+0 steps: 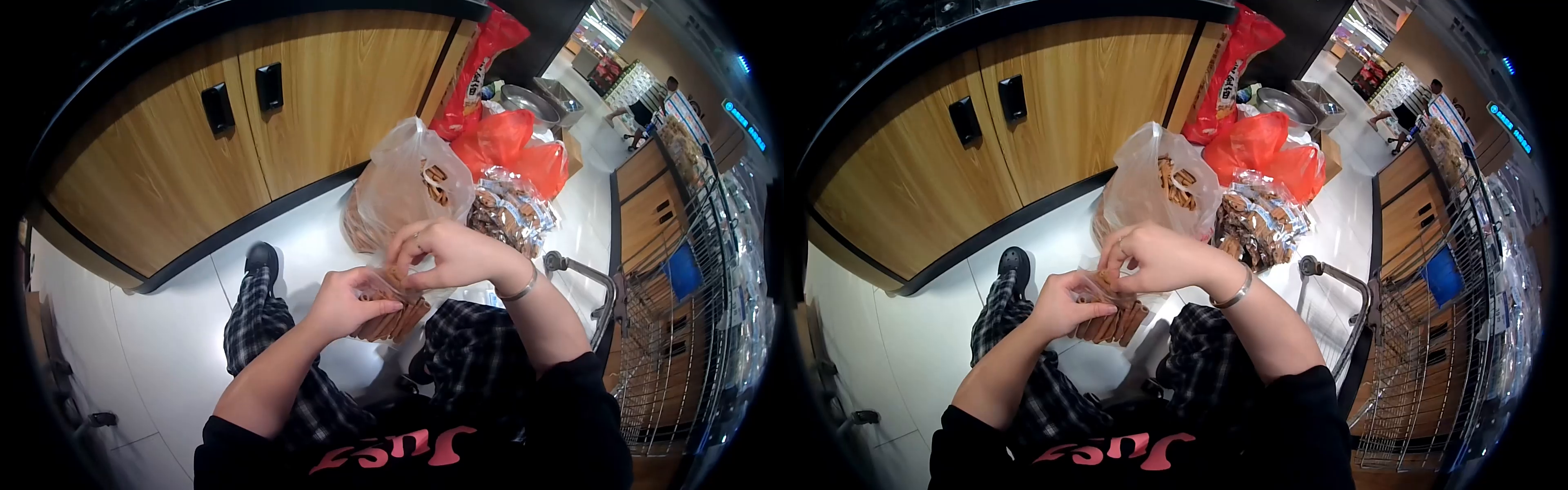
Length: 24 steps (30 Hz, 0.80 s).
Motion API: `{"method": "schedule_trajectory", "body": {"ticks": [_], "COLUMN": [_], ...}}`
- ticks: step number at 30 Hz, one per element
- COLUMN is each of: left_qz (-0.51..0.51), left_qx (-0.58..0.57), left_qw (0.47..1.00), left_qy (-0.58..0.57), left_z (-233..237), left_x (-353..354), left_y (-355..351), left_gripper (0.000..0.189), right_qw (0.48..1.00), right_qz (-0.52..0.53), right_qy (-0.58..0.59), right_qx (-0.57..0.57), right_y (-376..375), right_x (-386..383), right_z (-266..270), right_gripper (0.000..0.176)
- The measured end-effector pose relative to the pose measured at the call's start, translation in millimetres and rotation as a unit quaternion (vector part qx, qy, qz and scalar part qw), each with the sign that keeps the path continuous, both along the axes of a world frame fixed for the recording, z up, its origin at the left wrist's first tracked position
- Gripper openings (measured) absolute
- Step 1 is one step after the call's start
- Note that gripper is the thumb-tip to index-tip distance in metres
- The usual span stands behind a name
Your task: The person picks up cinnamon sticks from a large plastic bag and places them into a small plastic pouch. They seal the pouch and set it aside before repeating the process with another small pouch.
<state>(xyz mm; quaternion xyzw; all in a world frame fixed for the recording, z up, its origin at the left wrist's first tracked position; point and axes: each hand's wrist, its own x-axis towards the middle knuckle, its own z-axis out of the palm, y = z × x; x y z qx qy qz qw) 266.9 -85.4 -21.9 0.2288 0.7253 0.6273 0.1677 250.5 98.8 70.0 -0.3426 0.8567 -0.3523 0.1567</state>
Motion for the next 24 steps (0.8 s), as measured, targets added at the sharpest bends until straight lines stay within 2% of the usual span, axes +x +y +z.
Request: {"method": "schedule_trajectory", "body": {"ticks": [2,6,8,12,14,16,18,20,21,23,24], "left_qz": [-0.003,0.003,-0.01,-0.036,-0.049,-0.06,-0.113,-0.152,-0.183,-0.217,-0.238], "left_qx": [-0.002,-0.05,-0.044,-0.033,-0.01,0.008,0.014,-0.025,-0.056,-0.035,-0.01], "left_qw": [1.0,0.999,0.999,0.997,0.995,0.993,0.984,0.982,0.978,0.971,0.965], "left_qy": [-0.013,-0.018,-0.022,-0.053,-0.08,-0.103,-0.135,-0.109,-0.085,-0.097,-0.112], "left_z": [-3.8,-1.8,6.7,8.7,10.9,15.5,22.3,25.6,26.4,25.6,26.1], "left_x": [3.2,-6.6,-17.0,-37.3,-45.5,-54.9,-67.2,-79.9,-86.1,-98.4,-104.9], "left_y": [7.5,16.8,20.8,31.8,35.9,37.1,37.2,39.0,40.8,43.6,44.5], "left_gripper": [0.025,0.028,0.028,0.027,0.026,0.026,0.03,0.028,0.027,0.026,0.026], "right_qw": [0.997,0.999,0.999,0.998,0.992,0.989,0.986,0.992,0.991,0.993,0.993], "right_qz": [0.057,0.034,-0.016,-0.04,-0.084,-0.107,-0.137,-0.073,-0.086,-0.014,-0.025], "right_qy": [0.04,0.035,-0.033,-0.05,-0.053,-0.062,-0.065,-0.107,-0.103,-0.112,-0.11], "right_qx": [0.02,0.02,0.001,-0.028,-0.082,-0.075,-0.071,0.009,0.004,0.039,0.036], "right_y": [5.9,14.9,19.8,30.9,33.7,38.1,43.1,49.0,50.9,52.8,53.3], "right_x": [-3.7,-11.3,-18.1,-34.5,-40.9,-45.5,-50.6,-55.7,-58.5,-63.6,-65.0], "right_z": [-18.2,-20.9,-14.2,-17.6,-20.8,-20.4,-18.5,-15.9,-16.0,-18.0,-16.7], "right_gripper": [0.009,0.01,0.011,0.013,0.012,0.011,0.01,0.009,0.009,0.012,0.012]}}
